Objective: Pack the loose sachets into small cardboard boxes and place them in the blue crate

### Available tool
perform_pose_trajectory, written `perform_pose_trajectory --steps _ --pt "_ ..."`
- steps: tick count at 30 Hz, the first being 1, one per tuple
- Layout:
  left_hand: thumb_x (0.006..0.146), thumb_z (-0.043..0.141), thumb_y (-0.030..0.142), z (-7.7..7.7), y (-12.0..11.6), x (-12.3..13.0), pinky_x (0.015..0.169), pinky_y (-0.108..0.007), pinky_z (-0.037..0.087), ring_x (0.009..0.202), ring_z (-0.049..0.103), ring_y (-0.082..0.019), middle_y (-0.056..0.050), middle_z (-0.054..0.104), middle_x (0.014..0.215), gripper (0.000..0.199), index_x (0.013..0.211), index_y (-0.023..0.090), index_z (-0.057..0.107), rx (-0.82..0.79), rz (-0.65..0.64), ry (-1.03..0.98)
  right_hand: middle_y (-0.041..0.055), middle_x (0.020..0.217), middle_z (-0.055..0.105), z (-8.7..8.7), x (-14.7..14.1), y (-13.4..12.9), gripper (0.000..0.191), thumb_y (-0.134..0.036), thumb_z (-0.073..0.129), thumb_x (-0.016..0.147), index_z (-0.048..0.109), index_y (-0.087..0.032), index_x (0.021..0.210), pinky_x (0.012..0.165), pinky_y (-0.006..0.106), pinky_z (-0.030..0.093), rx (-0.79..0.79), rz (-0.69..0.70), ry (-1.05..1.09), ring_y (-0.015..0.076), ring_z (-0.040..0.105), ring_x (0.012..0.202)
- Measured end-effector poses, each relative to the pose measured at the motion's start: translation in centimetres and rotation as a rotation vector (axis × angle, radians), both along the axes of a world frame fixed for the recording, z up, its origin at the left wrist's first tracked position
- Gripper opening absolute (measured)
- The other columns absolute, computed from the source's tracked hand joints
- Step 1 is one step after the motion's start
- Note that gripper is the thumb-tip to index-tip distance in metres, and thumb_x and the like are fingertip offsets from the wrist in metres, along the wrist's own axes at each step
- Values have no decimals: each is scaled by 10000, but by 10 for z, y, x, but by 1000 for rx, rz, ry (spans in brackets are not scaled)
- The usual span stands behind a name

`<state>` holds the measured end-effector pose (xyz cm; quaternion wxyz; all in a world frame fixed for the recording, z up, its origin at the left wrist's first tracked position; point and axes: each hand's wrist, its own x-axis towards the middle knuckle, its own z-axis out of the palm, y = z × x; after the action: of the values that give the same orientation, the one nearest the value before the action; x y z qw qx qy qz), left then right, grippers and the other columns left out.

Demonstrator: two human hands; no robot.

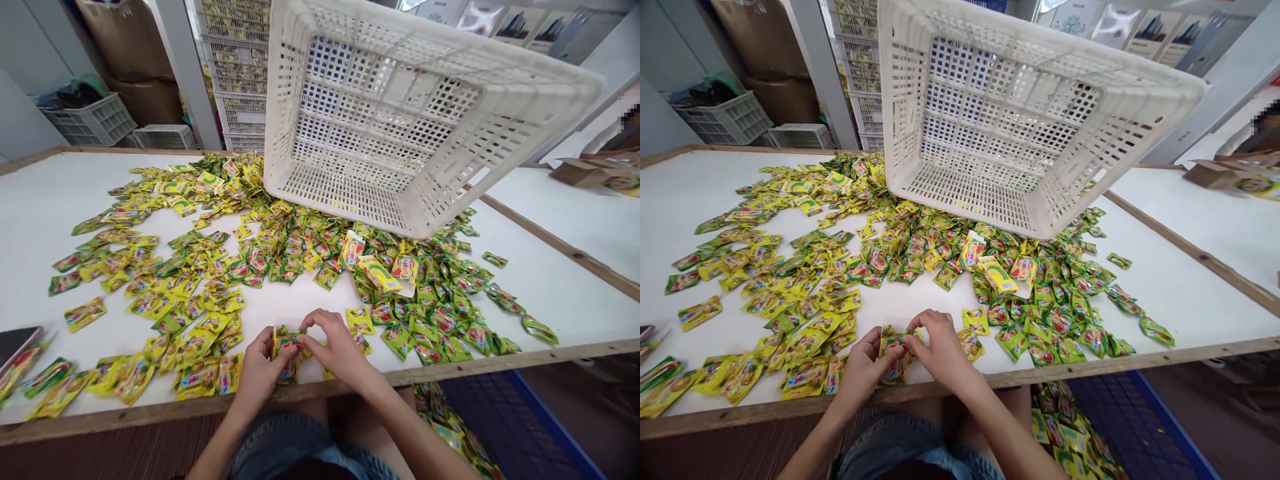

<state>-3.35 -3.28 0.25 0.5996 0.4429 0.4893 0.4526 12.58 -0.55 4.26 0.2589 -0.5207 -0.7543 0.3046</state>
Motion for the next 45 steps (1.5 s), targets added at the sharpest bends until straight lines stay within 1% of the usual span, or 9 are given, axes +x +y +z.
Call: perform_pose_trajectory --steps 6,12,18,21,26,30,35,38,45 --pt "739 625 320 -6 0 2 729 -249 445 822 580 -178 -37 656 873 279 946 148 551 19 -9 -18 9 850 604 6 -1 2 53 -155 599 778 562 -193 774 798 319 344 47 27 -20 175 517 862" --pt "747 609 316 -6 -1 5 720 -256 449 793 568 -172 -21 636 870 261 939 157 533 36 -83 -6 28 1072 562 13 -11 3 67 -172 617 775 618 -217 825 870 355 320 119 68 -51 193 446 1041" --pt "784 551 302 -3 0 7 752 -278 453 837 576 -191 -54 644 934 270 999 138 540 58 -120 -4 40 1076 541 8 -15 2 168 -287 633 772 638 -200 629 867 391 343 75 193 -101 230 420 1058" --pt "774 568 309 -6 1 5 743 -279 457 826 583 -194 -59 656 915 264 971 134 553 38 -109 -16 51 1062 541 -3 -10 -6 58 -258 603 791 640 -213 795 872 380 367 23 54 51 214 456 1027" --pt "744 615 330 -10 3 6 715 -288 476 802 612 -195 -58 667 882 310 973 156 497 -43 -96 -68 22 869 581 -27 -3 -22 225 -210 537 818 496 -200 1039 742 279 445 -103 -153 409 147 550 809" --pt "763 604 304 -9 -2 6 749 -315 488 851 626 -180 -44 642 955 501 1146 233 290 -43 20 -144 24 867 604 -36 -4 -27 265 -210 540 816 478 -195 1074 725 267 455 -126 -188 475 144 569 790" --pt "800 553 300 -6 -6 -3 795 -284 459 893 604 -181 -63 635 963 223 983 177 519 65 -45 18 32 895 621 -27 -4 -21 156 -204 484 855 598 -200 962 761 270 445 -91 -59 354 150 568 836" --pt "800 547 318 -1 -3 -7 778 -285 459 851 604 -192 -69 659 921 197 901 157 600 91 -56 121 36 875 610 -22 -4 -16 163 -202 473 865 635 -198 879 776 271 437 -50 -38 317 154 564 860" --pt "812 544 277 2 -4 4 836 -302 460 974 593 -184 -65 636 1052 258 1057 215 496 114 84 13 20 840 608 -28 -5 -13 239 -195 510 836 555 -201 1070 714 256 459 -19 -138 431 141 571 783"
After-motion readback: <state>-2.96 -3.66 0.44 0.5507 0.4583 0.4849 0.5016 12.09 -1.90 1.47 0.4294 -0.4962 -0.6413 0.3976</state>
